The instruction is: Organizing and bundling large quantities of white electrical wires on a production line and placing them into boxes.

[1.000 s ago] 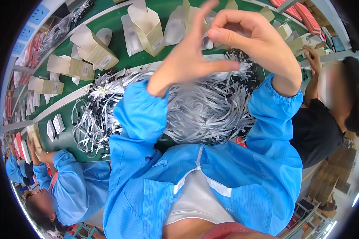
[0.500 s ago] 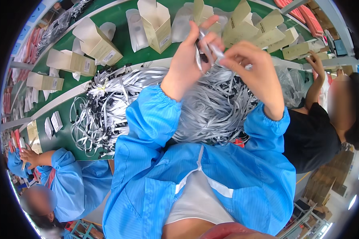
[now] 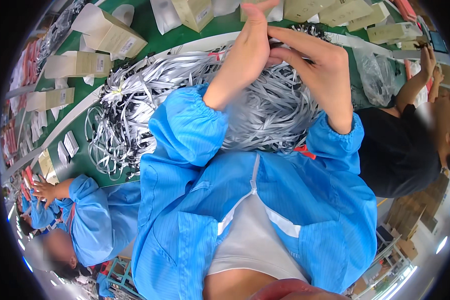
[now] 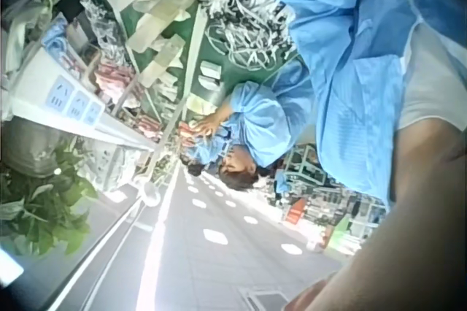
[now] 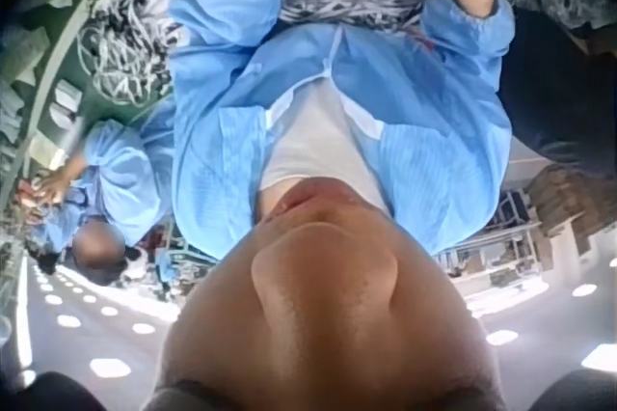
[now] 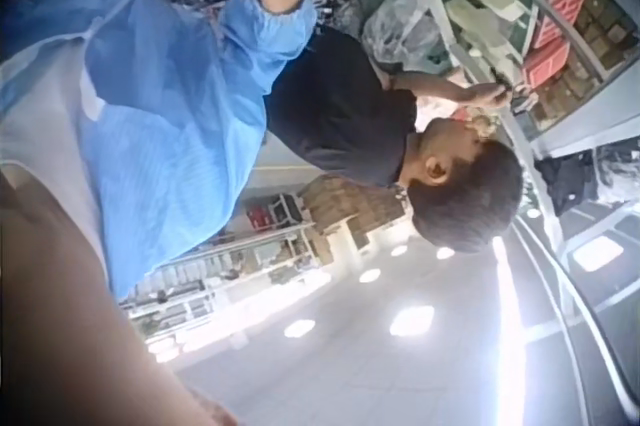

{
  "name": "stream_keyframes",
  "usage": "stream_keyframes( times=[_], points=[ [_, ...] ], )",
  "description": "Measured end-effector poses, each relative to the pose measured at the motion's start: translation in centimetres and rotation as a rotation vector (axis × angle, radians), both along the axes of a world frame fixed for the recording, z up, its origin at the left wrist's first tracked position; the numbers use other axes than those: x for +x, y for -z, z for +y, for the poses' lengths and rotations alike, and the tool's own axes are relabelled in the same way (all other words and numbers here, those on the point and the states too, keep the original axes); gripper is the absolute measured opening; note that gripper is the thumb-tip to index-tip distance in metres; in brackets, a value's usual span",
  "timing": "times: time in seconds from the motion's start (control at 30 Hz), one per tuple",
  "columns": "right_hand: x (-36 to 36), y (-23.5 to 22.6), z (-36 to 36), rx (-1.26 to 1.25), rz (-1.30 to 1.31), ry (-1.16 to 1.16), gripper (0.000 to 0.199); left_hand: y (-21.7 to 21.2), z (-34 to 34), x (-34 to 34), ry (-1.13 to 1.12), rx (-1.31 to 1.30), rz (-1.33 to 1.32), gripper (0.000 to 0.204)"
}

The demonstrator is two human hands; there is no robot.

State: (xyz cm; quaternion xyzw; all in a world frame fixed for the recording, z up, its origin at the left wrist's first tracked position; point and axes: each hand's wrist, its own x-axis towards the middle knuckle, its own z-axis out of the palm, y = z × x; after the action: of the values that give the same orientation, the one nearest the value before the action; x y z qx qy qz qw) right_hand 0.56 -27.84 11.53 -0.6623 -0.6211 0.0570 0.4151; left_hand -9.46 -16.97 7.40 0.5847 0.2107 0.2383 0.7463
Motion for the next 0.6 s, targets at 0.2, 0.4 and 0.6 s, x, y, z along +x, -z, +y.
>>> stream_keyframes(
  times=[0.2,0.4,0.6],
  points=[
    [1.7,-2.3,-1.9,-0.015,0.011,0.074,0.02,1.7,0.0,-1.9,0.321,0.113,-0.069,0.093],
    [8.2,-8.1,-3.4,0.316,-0.178,0.51,0.015,3.1,0.4,-9.7,0.377,1.039,0.167,0.056],
    [15.3,-8.5,0.4,0.305,-0.255,0.588,0.018,5.0,-0.7,-13.1,0.439,1.174,0.306,0.032]
  ],
)
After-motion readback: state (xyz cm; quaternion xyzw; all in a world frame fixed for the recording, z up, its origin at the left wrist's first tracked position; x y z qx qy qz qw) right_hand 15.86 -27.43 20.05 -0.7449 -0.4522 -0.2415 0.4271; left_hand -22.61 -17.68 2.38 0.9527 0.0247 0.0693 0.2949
